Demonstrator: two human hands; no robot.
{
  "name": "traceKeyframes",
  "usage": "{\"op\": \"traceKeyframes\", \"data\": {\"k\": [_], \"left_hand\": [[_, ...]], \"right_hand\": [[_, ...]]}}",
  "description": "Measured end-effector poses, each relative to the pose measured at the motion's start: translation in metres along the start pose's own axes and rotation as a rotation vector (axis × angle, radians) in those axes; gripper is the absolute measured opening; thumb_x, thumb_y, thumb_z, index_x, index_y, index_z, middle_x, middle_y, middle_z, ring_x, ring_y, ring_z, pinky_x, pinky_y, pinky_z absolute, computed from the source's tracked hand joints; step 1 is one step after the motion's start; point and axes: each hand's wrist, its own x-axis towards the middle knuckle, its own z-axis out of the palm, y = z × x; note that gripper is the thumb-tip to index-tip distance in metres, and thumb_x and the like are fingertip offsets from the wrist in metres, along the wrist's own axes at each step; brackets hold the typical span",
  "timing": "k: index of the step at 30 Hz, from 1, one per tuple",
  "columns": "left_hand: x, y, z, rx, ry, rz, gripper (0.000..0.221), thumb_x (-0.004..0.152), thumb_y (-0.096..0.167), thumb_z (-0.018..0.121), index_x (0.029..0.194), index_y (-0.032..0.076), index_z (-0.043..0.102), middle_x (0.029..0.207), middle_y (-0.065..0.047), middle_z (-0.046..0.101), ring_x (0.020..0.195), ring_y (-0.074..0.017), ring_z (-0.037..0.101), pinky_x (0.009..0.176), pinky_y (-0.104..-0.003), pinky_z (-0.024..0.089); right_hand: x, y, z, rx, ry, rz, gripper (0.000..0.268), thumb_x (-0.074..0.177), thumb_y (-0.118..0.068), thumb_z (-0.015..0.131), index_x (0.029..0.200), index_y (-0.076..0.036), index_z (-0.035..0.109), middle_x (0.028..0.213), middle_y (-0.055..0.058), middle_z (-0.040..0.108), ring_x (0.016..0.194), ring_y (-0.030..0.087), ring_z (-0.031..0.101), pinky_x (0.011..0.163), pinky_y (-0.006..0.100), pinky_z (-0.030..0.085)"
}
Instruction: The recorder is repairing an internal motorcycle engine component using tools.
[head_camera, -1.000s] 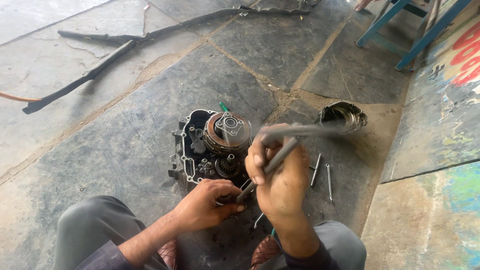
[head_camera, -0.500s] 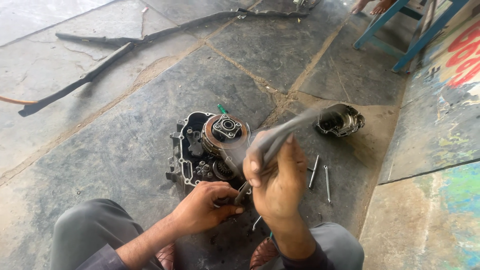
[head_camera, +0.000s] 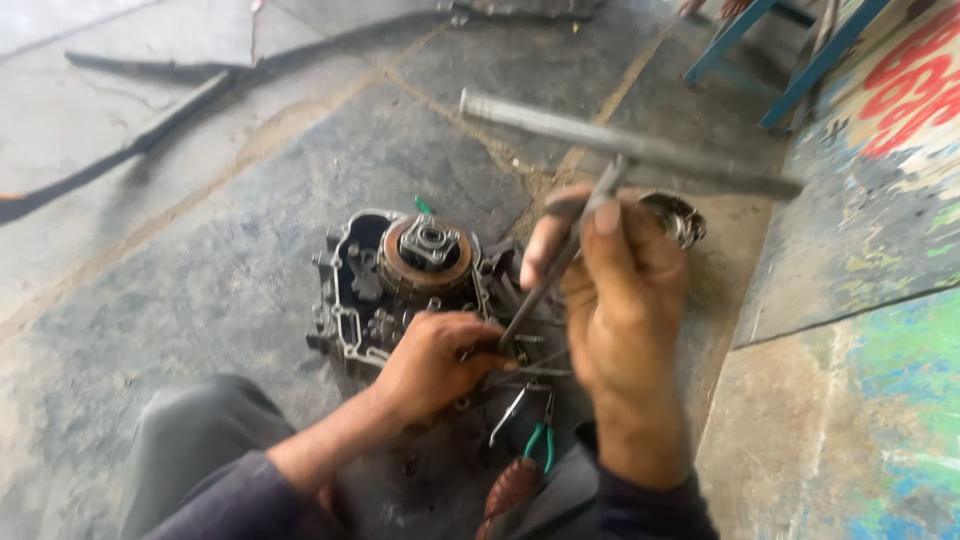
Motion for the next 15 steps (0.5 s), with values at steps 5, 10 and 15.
{"op": "traceKeyframes", "data": {"k": [5,10,15], "left_hand": [[0.004,0.001,0.007,-0.12,-0.059,-0.061,0.031,0.082,0.02,0.083,0.109,0.005,0.077,0.092,-0.011,0.078,0.08,-0.0204,0.078,0.069,-0.032,0.061],[0.01,-0.002,0.006,-0.107,-0.107,-0.116,0.03,0.084,0.02,0.083,0.11,0.006,0.077,0.091,-0.009,0.079,0.079,-0.0177,0.079,0.069,-0.03,0.062],[0.009,-0.008,-0.003,-0.065,-0.151,-0.161,0.033,0.081,0.022,0.084,0.11,0.006,0.077,0.086,-0.008,0.078,0.074,-0.0165,0.079,0.065,-0.03,0.062]], "right_hand": [[-0.002,-0.017,-0.011,-0.324,0.066,0.068,0.025,0.116,-0.022,0.061,0.115,0.001,0.071,0.098,0.015,0.075,0.088,0.023,0.076,0.077,0.04,0.069],[-0.005,-0.018,-0.02,-0.401,0.083,0.002,0.026,0.12,-0.022,0.062,0.118,0.003,0.071,0.1,0.018,0.075,0.095,0.024,0.078,0.083,0.043,0.065],[-0.003,-0.012,-0.01,-0.447,0.115,0.018,0.029,0.118,-0.023,0.063,0.116,0.005,0.07,0.096,0.018,0.075,0.09,0.024,0.078,0.081,0.041,0.067]]}}
